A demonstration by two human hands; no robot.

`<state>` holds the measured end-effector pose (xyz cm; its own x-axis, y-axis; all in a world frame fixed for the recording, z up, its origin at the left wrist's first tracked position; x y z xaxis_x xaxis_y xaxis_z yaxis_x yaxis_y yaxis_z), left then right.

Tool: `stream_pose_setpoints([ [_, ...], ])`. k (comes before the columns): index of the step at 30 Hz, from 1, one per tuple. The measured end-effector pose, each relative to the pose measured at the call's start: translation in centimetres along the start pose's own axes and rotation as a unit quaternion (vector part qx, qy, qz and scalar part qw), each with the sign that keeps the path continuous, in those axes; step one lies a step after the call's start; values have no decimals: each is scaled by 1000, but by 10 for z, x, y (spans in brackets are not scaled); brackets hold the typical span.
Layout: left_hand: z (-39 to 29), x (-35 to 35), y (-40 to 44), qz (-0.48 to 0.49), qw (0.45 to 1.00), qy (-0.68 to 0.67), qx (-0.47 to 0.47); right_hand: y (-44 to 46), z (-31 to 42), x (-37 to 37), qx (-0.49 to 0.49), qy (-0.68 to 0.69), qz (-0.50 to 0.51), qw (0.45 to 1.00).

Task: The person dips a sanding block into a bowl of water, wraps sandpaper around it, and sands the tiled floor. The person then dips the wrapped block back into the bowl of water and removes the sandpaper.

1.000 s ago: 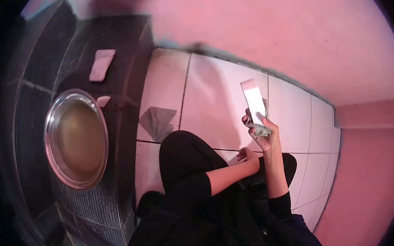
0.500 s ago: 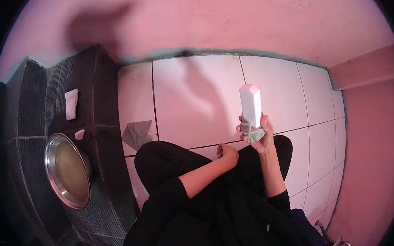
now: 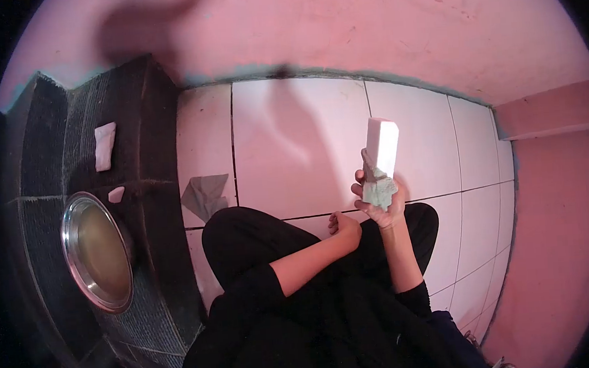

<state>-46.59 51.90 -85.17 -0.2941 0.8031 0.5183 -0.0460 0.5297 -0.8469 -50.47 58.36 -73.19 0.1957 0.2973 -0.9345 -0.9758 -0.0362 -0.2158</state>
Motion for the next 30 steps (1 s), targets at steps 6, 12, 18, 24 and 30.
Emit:
stream_pose_setpoints([
  [6, -17, -11, 46, 47, 997, 61, 27, 16, -12, -47, -17, -163, -4, 986],
  [12, -63, 7, 153, 101, 981, 155, 59, 79, -108, -209, 22, -582, 137, 801],
  [18, -11, 25, 78, -89, 989, -114, 6, 106, -242, -287, 123, -730, 353, 573],
  [24, 7, 18, 64, -152, 974, -169, 3, 133, -298, -289, 123, -799, 369, 458],
  [30, 3, 13, 55, -210, 963, -166, -17, 145, -302, -293, 114, -829, 344, 426],
])
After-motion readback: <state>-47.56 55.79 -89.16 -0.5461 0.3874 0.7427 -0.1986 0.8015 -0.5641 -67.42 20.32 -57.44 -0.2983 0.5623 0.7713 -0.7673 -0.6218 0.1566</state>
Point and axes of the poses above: each hand's wrist, its own y-axis towards the middle knuckle, its own x-axis out of the back of the hand, z = x × y, the point moved 2 cm from there along y, towards the middle knuckle
